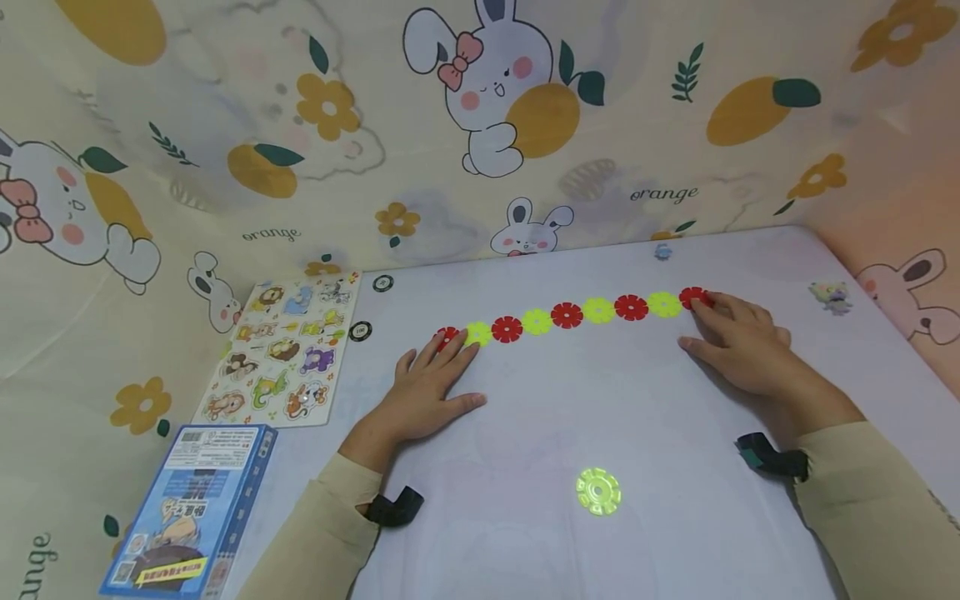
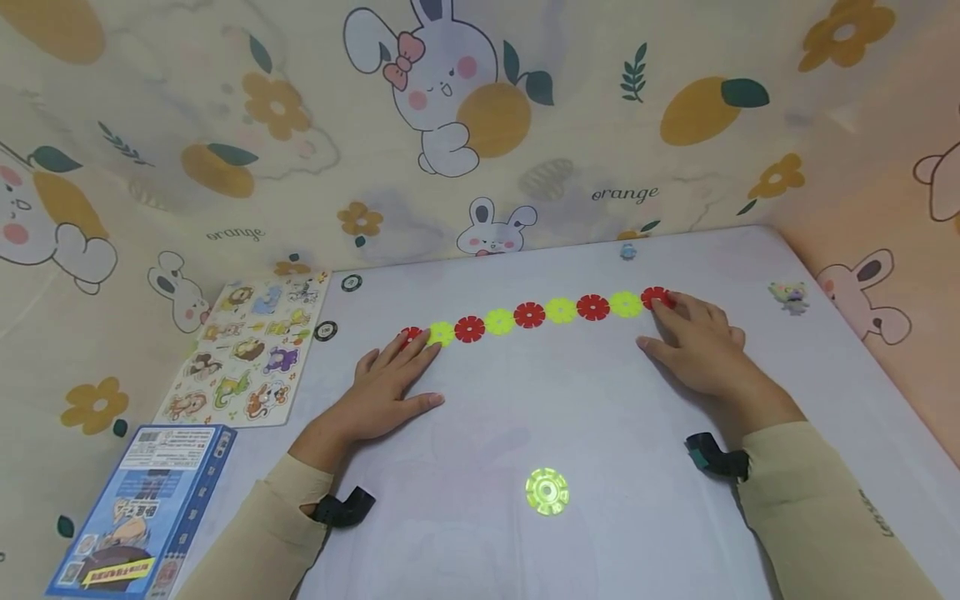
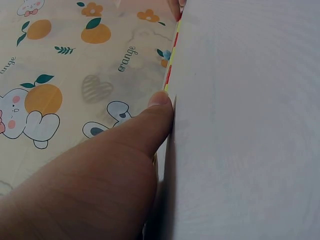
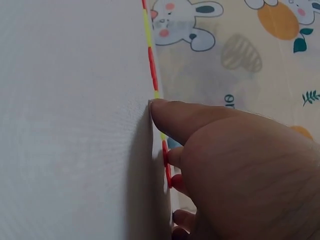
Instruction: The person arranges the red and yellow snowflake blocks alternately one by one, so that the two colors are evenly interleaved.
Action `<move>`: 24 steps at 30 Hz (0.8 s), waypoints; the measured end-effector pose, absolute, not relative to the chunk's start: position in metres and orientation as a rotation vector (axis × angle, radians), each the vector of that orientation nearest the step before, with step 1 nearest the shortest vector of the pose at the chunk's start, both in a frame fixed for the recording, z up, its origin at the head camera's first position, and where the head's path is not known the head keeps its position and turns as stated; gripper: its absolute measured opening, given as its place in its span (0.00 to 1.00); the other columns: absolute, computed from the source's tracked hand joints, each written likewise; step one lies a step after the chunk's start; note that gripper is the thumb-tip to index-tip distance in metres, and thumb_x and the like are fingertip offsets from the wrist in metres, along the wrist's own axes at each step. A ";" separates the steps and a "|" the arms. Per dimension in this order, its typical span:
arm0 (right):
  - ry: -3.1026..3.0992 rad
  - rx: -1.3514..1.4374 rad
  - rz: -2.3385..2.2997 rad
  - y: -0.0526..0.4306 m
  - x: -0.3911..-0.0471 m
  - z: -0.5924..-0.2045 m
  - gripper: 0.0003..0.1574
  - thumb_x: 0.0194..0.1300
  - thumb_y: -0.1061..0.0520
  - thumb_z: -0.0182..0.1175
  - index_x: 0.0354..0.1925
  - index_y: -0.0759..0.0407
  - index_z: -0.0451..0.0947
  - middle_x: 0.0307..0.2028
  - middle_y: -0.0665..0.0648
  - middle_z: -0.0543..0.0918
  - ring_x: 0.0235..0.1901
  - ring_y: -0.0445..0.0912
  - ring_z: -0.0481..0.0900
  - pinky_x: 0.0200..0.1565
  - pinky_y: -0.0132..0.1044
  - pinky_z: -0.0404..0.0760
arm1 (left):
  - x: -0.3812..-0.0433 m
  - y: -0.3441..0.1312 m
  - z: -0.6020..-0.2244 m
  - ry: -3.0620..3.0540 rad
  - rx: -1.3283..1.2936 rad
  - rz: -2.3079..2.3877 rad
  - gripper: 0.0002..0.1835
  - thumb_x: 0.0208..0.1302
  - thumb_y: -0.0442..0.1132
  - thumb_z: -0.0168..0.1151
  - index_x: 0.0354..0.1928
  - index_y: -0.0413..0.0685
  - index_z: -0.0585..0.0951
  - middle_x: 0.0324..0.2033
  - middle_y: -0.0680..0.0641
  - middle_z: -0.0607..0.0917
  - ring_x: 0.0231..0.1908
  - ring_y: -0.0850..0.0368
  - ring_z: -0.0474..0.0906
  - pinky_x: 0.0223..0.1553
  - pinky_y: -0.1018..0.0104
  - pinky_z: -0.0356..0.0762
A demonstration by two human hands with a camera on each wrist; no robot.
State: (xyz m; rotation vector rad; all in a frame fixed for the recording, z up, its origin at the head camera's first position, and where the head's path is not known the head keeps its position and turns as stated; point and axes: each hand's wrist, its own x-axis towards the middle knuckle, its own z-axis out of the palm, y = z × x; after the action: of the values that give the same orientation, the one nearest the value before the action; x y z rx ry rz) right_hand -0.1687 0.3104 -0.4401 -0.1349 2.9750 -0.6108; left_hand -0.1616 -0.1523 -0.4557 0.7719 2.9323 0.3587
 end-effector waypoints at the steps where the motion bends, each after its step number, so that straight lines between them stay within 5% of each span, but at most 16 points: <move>1: 2.975 -0.133 -0.607 0.310 -0.169 -0.440 0.55 0.62 0.29 0.53 0.74 0.56 0.49 0.69 0.72 0.46 0.65 0.72 0.38 0.46 0.69 0.50 | -0.162 -0.152 -0.456 2.931 0.769 0.360 0.44 0.59 0.75 0.42 0.74 0.70 0.52 0.74 0.58 0.45 0.72 0.51 0.34 0.63 0.38 0.35; 10: 2.968 -0.119 -0.761 0.308 -0.166 -0.428 0.53 0.62 0.31 0.55 0.75 0.49 0.48 0.71 0.69 0.45 0.67 0.71 0.39 0.50 0.73 0.54 | -0.161 -0.152 -0.454 2.921 0.766 0.370 0.44 0.59 0.75 0.43 0.75 0.68 0.52 0.74 0.58 0.45 0.72 0.51 0.33 0.63 0.38 0.35; 13: 2.900 -0.158 -1.012 0.303 -0.162 -0.416 0.45 0.66 0.34 0.54 0.75 0.40 0.50 0.70 0.63 0.53 0.67 0.66 0.49 0.49 0.73 0.62 | -0.160 -0.152 -0.454 2.920 0.762 0.373 0.44 0.59 0.75 0.44 0.75 0.68 0.53 0.74 0.58 0.45 0.72 0.51 0.33 0.64 0.39 0.35; 16: 2.715 -0.303 -1.299 0.295 -0.156 -0.405 0.38 0.70 0.43 0.54 0.73 0.35 0.53 0.66 0.58 0.63 0.63 0.58 0.61 0.50 0.61 0.71 | -0.161 -0.152 -0.453 2.920 0.765 0.372 0.44 0.59 0.75 0.44 0.74 0.68 0.53 0.74 0.57 0.45 0.72 0.51 0.33 0.64 0.38 0.35; 20: 2.368 -0.593 -1.553 0.274 -0.148 -0.399 0.38 0.69 0.59 0.56 0.72 0.41 0.56 0.62 0.59 0.69 0.58 0.58 0.70 0.48 0.48 0.77 | -0.161 -0.152 -0.453 2.923 0.772 0.372 0.44 0.59 0.75 0.43 0.75 0.68 0.52 0.74 0.57 0.46 0.72 0.51 0.34 0.63 0.37 0.35; 24: 2.089 -0.797 -1.512 0.244 -0.141 -0.407 0.46 0.61 0.64 0.63 0.72 0.47 0.56 0.62 0.62 0.69 0.57 0.60 0.71 0.49 0.49 0.77 | -0.162 -0.153 -0.454 2.921 0.775 0.374 0.44 0.58 0.76 0.42 0.75 0.69 0.52 0.74 0.57 0.46 0.72 0.51 0.33 0.63 0.37 0.35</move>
State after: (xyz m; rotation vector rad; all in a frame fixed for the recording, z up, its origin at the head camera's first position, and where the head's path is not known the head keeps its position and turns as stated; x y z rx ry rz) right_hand -0.1407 0.2436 -0.4066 -0.7969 2.0889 -1.5125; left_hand -0.1619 -0.1528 -0.4542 0.7752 2.9211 0.3740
